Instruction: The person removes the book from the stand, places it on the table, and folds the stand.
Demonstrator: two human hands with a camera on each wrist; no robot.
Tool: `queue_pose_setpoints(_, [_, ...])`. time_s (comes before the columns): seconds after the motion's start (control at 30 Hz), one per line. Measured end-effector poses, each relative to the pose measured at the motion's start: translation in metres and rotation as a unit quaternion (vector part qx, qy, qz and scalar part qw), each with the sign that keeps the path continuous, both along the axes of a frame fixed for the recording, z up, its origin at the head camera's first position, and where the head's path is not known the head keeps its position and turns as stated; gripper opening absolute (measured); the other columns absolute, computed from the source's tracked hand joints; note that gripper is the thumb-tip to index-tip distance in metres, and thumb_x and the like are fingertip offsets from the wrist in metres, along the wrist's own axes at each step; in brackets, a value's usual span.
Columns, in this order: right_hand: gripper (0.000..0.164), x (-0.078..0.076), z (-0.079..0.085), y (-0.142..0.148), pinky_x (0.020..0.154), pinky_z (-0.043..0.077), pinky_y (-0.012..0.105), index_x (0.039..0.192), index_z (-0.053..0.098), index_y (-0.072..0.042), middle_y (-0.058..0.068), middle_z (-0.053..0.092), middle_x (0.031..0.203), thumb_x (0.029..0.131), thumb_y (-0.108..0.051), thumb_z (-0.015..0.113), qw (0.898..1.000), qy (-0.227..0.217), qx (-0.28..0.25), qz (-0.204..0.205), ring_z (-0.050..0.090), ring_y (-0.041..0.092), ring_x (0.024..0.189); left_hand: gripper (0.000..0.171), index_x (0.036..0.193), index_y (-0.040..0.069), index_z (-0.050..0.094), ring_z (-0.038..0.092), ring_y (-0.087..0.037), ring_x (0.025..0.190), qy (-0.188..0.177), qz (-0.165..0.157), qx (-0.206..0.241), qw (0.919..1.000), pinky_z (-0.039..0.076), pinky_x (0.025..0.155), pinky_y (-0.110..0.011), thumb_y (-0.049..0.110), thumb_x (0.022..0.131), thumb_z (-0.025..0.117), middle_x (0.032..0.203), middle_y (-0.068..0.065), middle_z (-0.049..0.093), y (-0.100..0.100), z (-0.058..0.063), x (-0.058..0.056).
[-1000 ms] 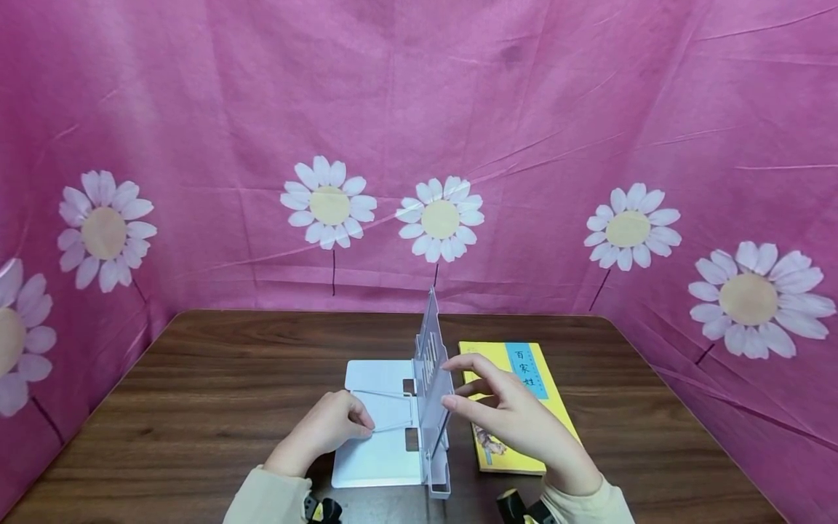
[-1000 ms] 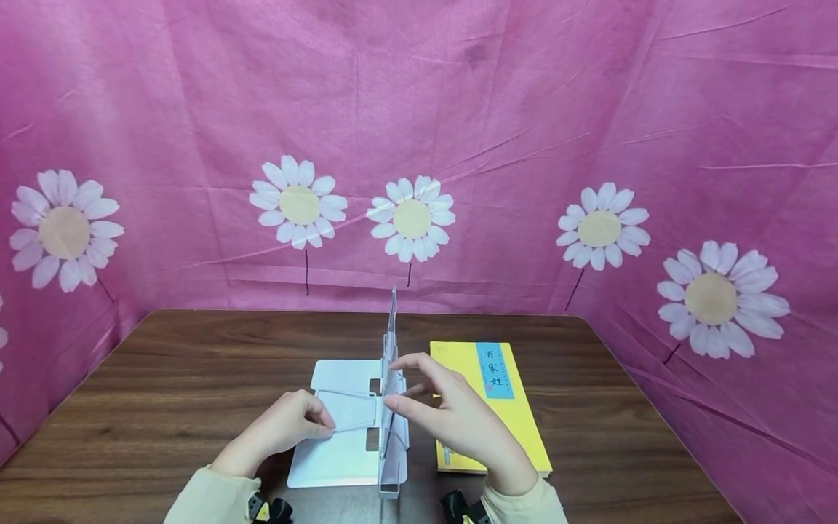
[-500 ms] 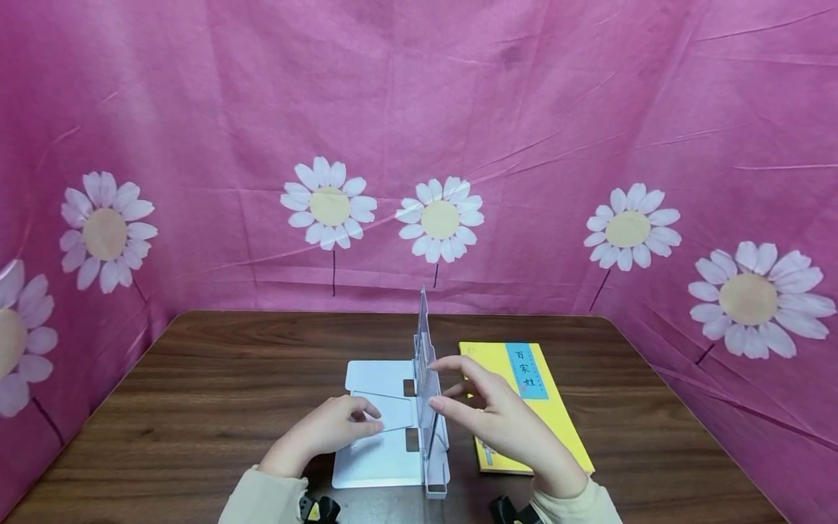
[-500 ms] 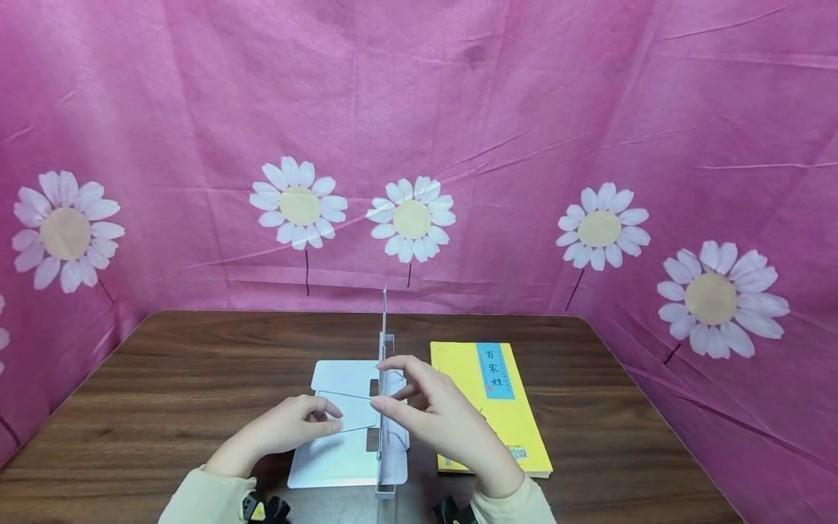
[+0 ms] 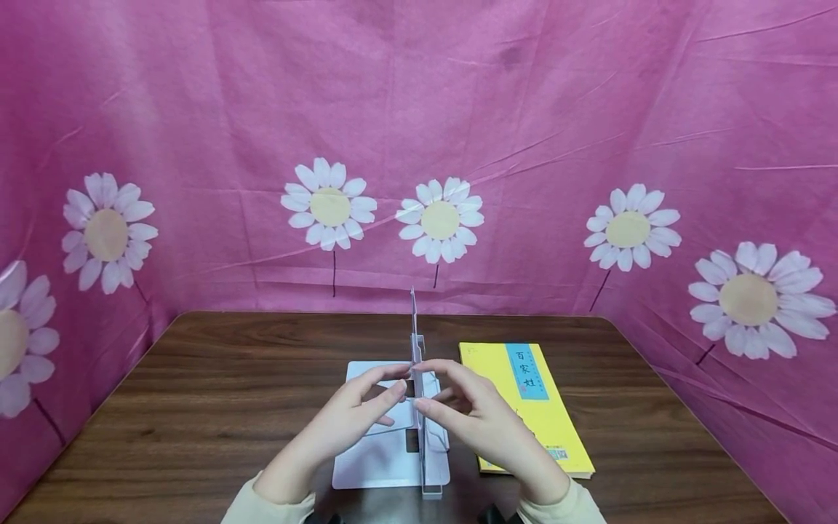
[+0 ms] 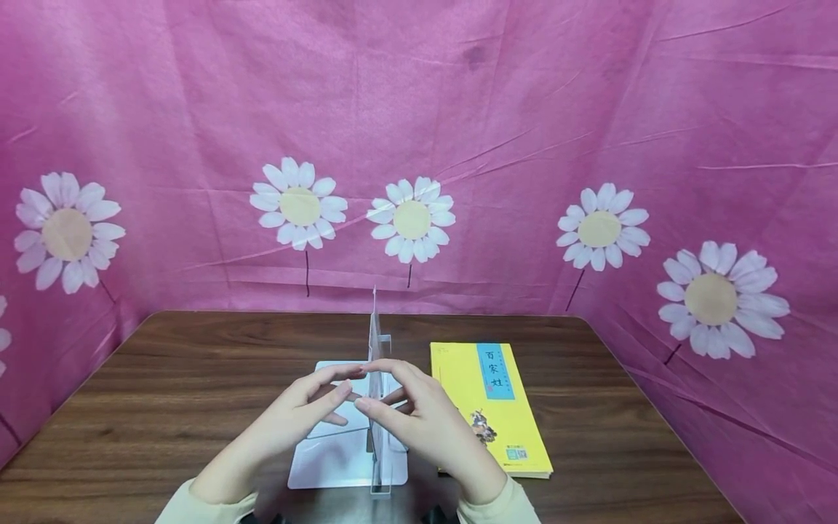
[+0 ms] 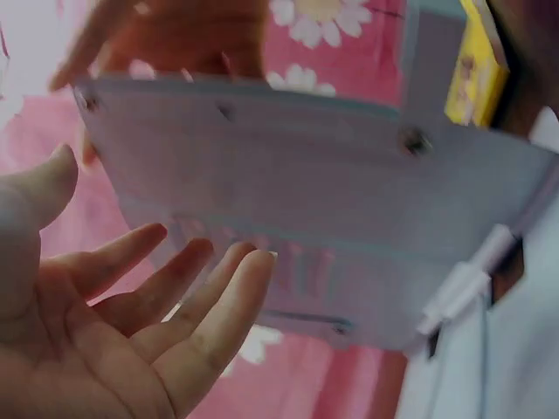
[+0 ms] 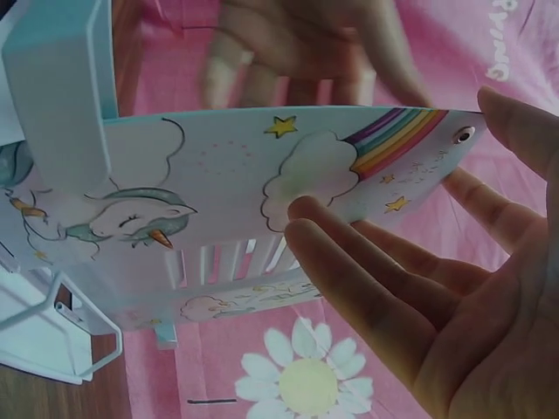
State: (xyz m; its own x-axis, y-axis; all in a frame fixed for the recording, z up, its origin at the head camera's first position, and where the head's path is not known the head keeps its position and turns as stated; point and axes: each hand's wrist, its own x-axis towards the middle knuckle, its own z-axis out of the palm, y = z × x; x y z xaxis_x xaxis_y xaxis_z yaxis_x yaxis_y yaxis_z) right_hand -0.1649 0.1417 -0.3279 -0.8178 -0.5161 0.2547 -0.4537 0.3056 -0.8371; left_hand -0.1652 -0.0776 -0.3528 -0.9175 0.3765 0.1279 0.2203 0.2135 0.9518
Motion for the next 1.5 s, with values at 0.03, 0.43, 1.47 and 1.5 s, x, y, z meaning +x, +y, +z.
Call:
queue_pose_setpoints(0.03, [0.04,0.0,-0.001,-0.001,0.076,0.058,0.028,0.134,0.056,-0.018,0.009,0.061,0.131,0.096,-0.025,0.067,1.0,0.002,-0.002,0.003,0.072,0.014,0.095,0.046,0.142,0.009,0.052,0.064,-0.029,0.11,0.002,0.002,0.002,1.0,0.059,0.078,-0.028,0.033,0.103,0.053,0.143,-0.017,0.052,0.001,0.003,0.003])
queue_pose_setpoints(0.43, [0.054,0.003,-0.006,-0.007,0.079,0.059,0.028,0.144,0.049,-0.025,0.005,0.052,0.146,0.094,-0.029,0.069,0.999,0.029,0.013,0.034,0.07,0.017,0.102,0.057,0.15,0.007,0.041,0.071,-0.019,0.098,0.02,0.002,-0.014,0.9997,0.057,0.091,-0.039,0.035,0.102,0.053,0.143,-0.018,0.054,0.006,0.023,0.025])
queue_pose_setpoints(1.47, [0.056,-0.007,-0.021,-0.012,0.089,0.057,0.036,0.143,0.053,-0.025,0.004,0.061,0.135,0.091,-0.041,0.069,0.98,-0.04,0.176,0.084,0.065,0.022,0.109,0.057,0.147,-0.003,0.041,0.07,-0.017,0.074,-0.013,0.16,-0.036,0.9864,0.059,0.054,-0.031,0.017,0.097,0.061,0.109,-0.019,0.073,-0.018,0.041,0.027])
queue_pose_setpoints(1.5, [0.056,-0.008,-0.022,-0.012,0.088,0.057,0.035,0.143,0.053,-0.025,0.005,0.061,0.134,0.091,-0.04,0.069,0.98,-0.04,0.176,0.086,0.065,0.022,0.108,0.056,0.147,-0.003,0.042,0.07,-0.017,0.073,-0.012,0.16,-0.038,0.9863,0.058,0.054,-0.031,0.016,0.097,0.06,0.107,-0.018,0.074,-0.019,0.041,0.027])
